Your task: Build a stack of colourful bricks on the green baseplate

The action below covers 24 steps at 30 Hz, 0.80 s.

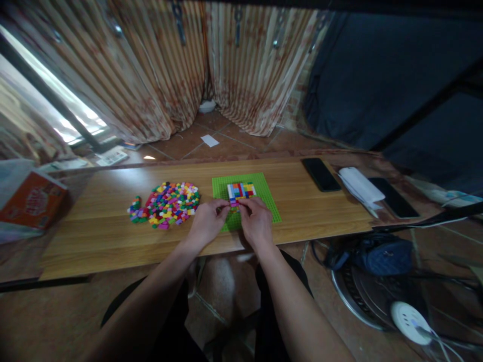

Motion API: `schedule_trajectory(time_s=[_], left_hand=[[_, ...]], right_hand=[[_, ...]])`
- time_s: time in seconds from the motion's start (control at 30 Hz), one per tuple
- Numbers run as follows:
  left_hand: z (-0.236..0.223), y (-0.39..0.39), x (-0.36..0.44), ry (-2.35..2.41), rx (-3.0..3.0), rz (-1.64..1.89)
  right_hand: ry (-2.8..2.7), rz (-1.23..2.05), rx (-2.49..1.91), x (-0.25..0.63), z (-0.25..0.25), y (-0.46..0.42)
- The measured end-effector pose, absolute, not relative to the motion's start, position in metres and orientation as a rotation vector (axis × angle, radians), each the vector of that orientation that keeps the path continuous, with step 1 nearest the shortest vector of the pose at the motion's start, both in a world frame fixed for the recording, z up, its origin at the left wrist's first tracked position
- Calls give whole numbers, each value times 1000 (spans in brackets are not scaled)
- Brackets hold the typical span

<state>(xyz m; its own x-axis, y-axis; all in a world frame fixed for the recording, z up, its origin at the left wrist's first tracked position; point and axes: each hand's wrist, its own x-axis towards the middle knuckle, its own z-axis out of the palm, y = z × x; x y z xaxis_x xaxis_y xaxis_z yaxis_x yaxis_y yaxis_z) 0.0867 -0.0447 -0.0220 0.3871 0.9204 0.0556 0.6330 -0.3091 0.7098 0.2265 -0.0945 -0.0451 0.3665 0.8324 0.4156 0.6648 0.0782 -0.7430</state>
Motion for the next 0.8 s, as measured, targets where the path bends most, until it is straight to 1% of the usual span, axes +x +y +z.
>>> schedule_trajectory(time_s=[0.27, 0.43, 0.63, 0.8], left_hand=[[-25, -47, 88, 1369, 2173, 601], [-23, -47, 86, 1317, 2214, 594], [-24, -46, 82, 1292, 2159, 656], [-26, -47, 83, 1263, 2113, 692]], right_hand=[[-1443, 189, -1655, 226, -45, -95], [-1525, 194, -1668, 228, -42, -93], [-1570, 256, -1656, 234, -41, -94], [-1573, 235, -1621, 236, -42, -94]])
